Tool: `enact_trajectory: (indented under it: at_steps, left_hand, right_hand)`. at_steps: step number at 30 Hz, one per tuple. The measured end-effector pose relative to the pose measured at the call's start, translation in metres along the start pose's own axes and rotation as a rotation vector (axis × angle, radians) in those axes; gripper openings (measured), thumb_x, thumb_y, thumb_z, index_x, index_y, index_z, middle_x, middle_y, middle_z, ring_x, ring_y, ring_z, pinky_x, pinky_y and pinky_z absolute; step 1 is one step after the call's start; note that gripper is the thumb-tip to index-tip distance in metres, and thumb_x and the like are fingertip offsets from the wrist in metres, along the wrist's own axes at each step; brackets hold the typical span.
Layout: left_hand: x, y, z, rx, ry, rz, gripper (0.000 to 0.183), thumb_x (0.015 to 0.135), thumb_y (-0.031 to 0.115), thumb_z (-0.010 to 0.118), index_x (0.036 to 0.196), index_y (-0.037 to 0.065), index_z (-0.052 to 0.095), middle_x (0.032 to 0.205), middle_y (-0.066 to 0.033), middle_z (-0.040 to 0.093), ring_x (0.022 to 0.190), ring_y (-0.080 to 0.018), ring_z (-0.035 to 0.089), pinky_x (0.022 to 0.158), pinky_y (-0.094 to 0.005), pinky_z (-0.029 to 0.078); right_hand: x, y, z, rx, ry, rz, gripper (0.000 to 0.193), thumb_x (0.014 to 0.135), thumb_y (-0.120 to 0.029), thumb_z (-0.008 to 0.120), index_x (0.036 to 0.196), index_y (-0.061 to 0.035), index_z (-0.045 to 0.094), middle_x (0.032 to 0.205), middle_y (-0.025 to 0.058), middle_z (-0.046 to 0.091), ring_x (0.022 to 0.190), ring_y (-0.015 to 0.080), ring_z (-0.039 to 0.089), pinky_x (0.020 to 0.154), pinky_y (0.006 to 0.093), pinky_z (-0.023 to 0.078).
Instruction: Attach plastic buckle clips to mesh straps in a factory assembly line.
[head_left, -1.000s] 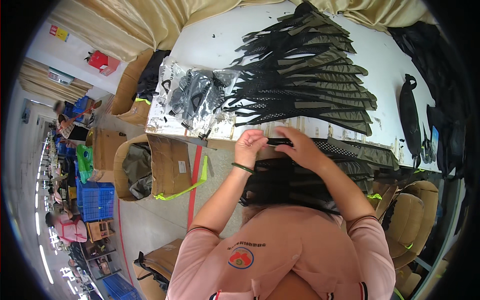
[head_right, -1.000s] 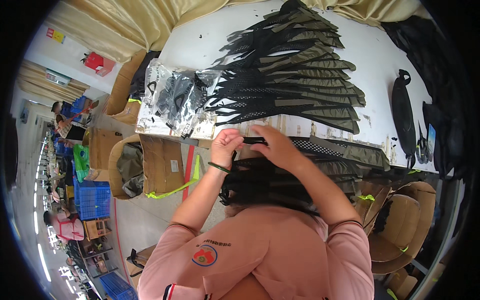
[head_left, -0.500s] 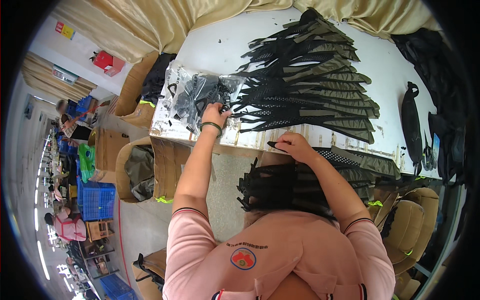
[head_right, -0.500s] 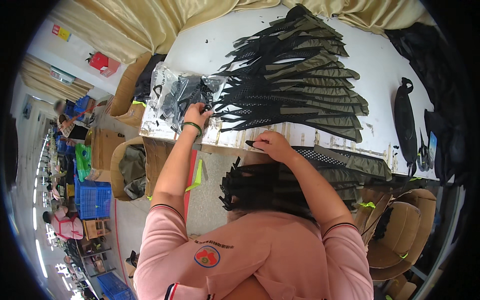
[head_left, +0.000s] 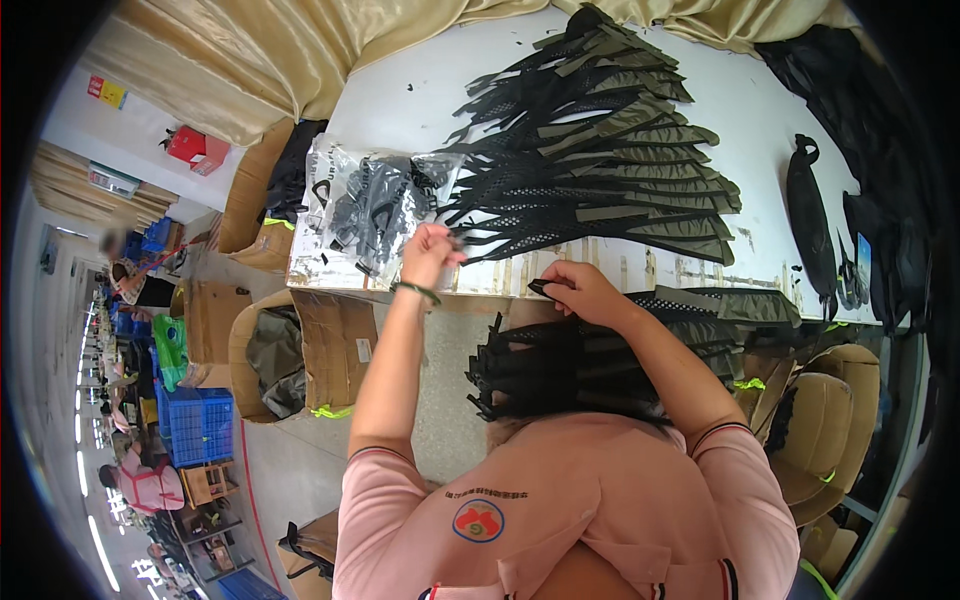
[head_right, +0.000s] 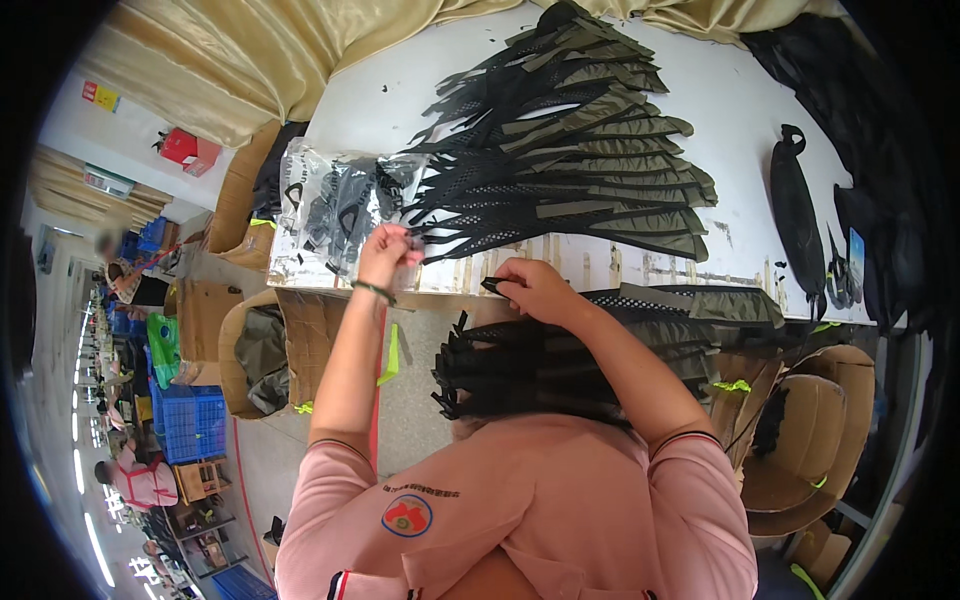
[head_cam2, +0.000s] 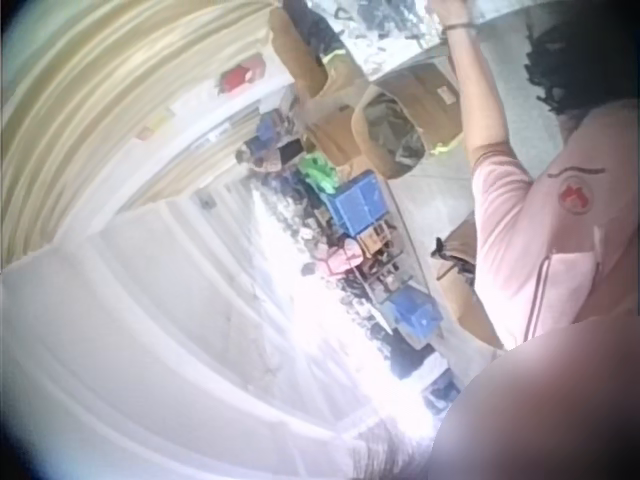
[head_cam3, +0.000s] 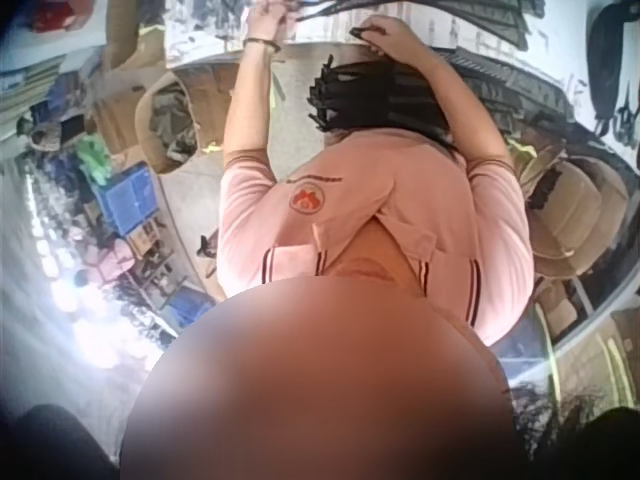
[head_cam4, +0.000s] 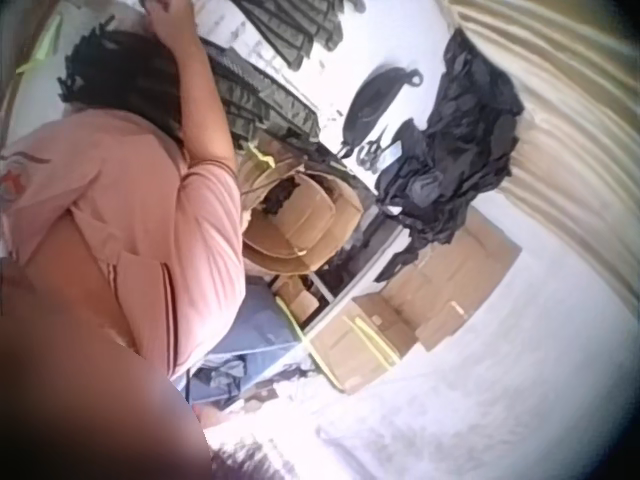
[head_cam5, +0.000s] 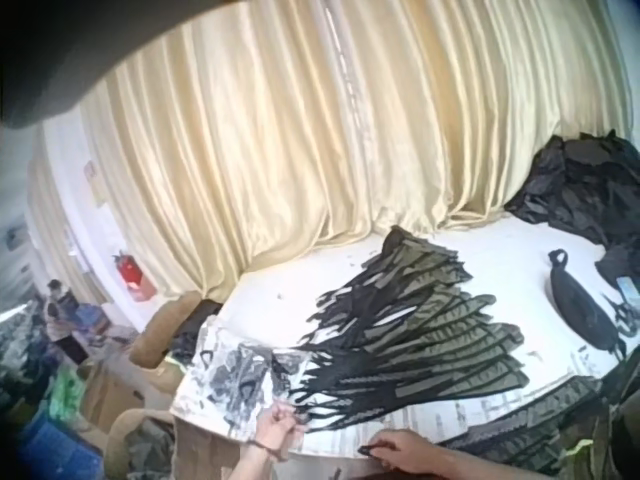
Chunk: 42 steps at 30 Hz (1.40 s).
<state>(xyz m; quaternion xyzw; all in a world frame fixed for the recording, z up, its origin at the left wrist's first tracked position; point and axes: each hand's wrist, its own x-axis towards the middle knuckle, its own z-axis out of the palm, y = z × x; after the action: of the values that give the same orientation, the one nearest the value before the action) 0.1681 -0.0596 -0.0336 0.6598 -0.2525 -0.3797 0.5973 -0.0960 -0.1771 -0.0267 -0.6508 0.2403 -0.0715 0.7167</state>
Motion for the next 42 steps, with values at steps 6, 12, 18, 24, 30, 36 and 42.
enact_trajectory:
  at_steps: [6, 12, 18, 24, 30, 36, 42]
  left_hand:
    - [-0.087, -0.012, 0.071, -0.888, -0.255, -0.376, 0.012, 0.089, 0.023, 0.056, 0.093, 0.012, 0.057, 0.085, -0.0017, 0.062, 0.069, -0.0159, 0.061, 0.060, -0.0275, 0.045]
    - [-0.114, -0.016, 0.106, -1.067, -0.385, -0.470, 0.021, 0.093, 0.030, 0.049, 0.095, 0.012, 0.058, 0.079, 0.0006, 0.058, 0.069, -0.0123, 0.050, 0.062, -0.0263, 0.037]
    - [-0.118, -0.020, 0.111, -1.161, -0.494, -0.459, 0.025, 0.094, 0.031, 0.046, 0.098, 0.010, 0.059, 0.077, 0.0005, 0.056, 0.066, -0.0121, 0.047, 0.062, -0.0260, 0.035]
    - [-0.120, -0.024, 0.114, -1.153, -0.534, -0.444, 0.025, 0.094, 0.031, 0.047, 0.098, 0.010, 0.058, 0.077, 0.0008, 0.055, 0.064, -0.0119, 0.045, 0.061, -0.0260, 0.035]
    - [-0.122, -0.023, 0.114, -1.142, -0.537, -0.476, 0.025, 0.093, 0.031, 0.047, 0.102, 0.010, 0.056, 0.085, -0.0007, 0.059, 0.066, -0.0124, 0.046, 0.063, -0.0268, 0.037]
    - [-0.126, -0.009, 0.124, -0.913, -0.185, -0.569, 0.020, 0.090, 0.031, 0.053, 0.098, 0.013, 0.057, 0.080, 0.0022, 0.057, 0.067, -0.0104, 0.049, 0.064, -0.0261, 0.037]
    - [-0.121, -0.032, 0.118, -0.945, -0.366, -0.435, 0.026, 0.091, 0.033, 0.051, 0.104, 0.010, 0.055, 0.089, -0.0004, 0.058, 0.081, -0.0119, 0.053, 0.070, -0.0279, 0.040]
  right_hand:
    - [-0.027, -0.021, 0.007, 0.014, -0.013, -0.126, 0.017, 0.087, -0.012, 0.060, 0.098, 0.0004, 0.063, 0.080, 0.0012, 0.057, 0.065, 0.0071, 0.052, 0.057, 0.0216, 0.042]
    - [-0.033, -0.016, 0.005, 0.049, -0.049, -0.195, 0.017, 0.087, -0.011, 0.060, 0.099, -0.0001, 0.064, 0.084, 0.0014, 0.057, 0.067, 0.0074, 0.052, 0.059, 0.0215, 0.042]
    - [-0.039, -0.017, 0.004, -0.038, -0.101, -0.257, 0.017, 0.087, -0.012, 0.060, 0.098, -0.0004, 0.066, 0.084, 0.0017, 0.057, 0.072, 0.0083, 0.053, 0.063, 0.0217, 0.043]
    - [-0.044, -0.024, 0.003, 0.117, -0.163, -0.174, 0.015, 0.088, -0.012, 0.059, 0.096, -0.0004, 0.065, 0.083, 0.0000, 0.057, 0.074, 0.0071, 0.052, 0.064, 0.0220, 0.043]
    - [-0.042, -0.021, 0.004, -0.032, -0.166, -0.314, 0.012, 0.085, -0.011, 0.061, 0.091, -0.0008, 0.063, 0.079, 0.0017, 0.056, 0.072, 0.0107, 0.053, 0.064, 0.0253, 0.043]
    - [-0.048, -0.024, 0.010, -0.525, 0.034, -0.535, 0.011, 0.081, -0.007, 0.062, 0.089, -0.0005, 0.060, 0.076, 0.0055, 0.056, 0.070, 0.0163, 0.055, 0.063, 0.0308, 0.044]
    - [-0.056, -0.039, 0.018, -0.012, 0.093, -0.211, 0.013, 0.078, -0.003, 0.061, 0.092, -0.0045, 0.061, 0.078, 0.0084, 0.059, 0.070, 0.0247, 0.055, 0.063, 0.0353, 0.044]
